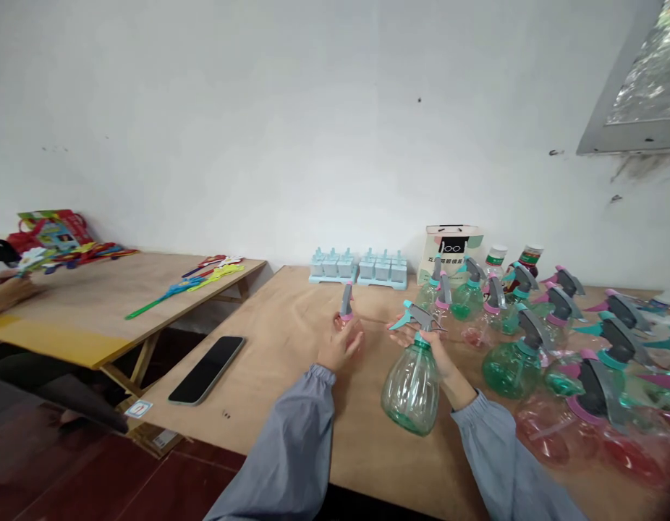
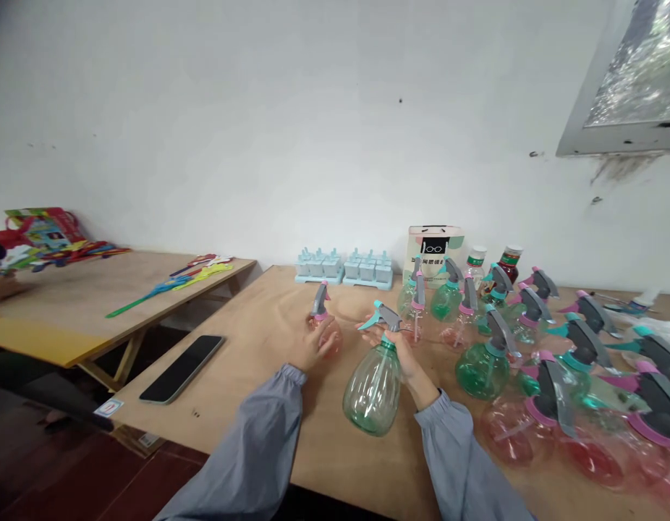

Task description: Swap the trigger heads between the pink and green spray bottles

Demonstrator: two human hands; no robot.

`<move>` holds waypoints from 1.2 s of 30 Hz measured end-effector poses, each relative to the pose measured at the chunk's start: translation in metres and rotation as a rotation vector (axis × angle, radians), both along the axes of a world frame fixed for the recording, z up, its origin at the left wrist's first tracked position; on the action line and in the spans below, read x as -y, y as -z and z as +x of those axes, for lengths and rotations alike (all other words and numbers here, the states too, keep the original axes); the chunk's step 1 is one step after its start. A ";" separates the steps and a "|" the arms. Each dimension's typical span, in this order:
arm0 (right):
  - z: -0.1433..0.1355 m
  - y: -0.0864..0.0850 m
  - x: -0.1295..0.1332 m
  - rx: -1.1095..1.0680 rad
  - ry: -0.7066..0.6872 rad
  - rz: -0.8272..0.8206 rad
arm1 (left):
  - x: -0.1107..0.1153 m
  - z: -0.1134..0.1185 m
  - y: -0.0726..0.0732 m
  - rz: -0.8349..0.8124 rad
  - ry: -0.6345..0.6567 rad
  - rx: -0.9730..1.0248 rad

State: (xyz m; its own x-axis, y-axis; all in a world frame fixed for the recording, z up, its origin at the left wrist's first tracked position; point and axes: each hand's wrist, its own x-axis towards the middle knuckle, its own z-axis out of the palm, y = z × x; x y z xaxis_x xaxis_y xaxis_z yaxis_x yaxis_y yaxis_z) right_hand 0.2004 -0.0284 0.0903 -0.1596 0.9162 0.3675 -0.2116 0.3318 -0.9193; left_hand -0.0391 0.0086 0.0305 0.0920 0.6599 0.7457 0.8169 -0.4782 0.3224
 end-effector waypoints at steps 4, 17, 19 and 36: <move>0.001 0.002 0.004 -0.095 0.045 -0.025 | 0.010 0.020 0.005 0.029 -0.013 0.061; -0.002 0.011 0.014 -0.035 0.050 0.041 | 0.027 0.038 0.007 -0.011 0.058 0.161; -0.003 0.009 0.017 -0.014 0.075 0.061 | 0.027 0.038 0.007 -0.028 0.049 0.160; -0.006 0.016 0.012 0.026 -0.021 0.066 | 0.024 0.036 0.008 -0.027 0.060 0.135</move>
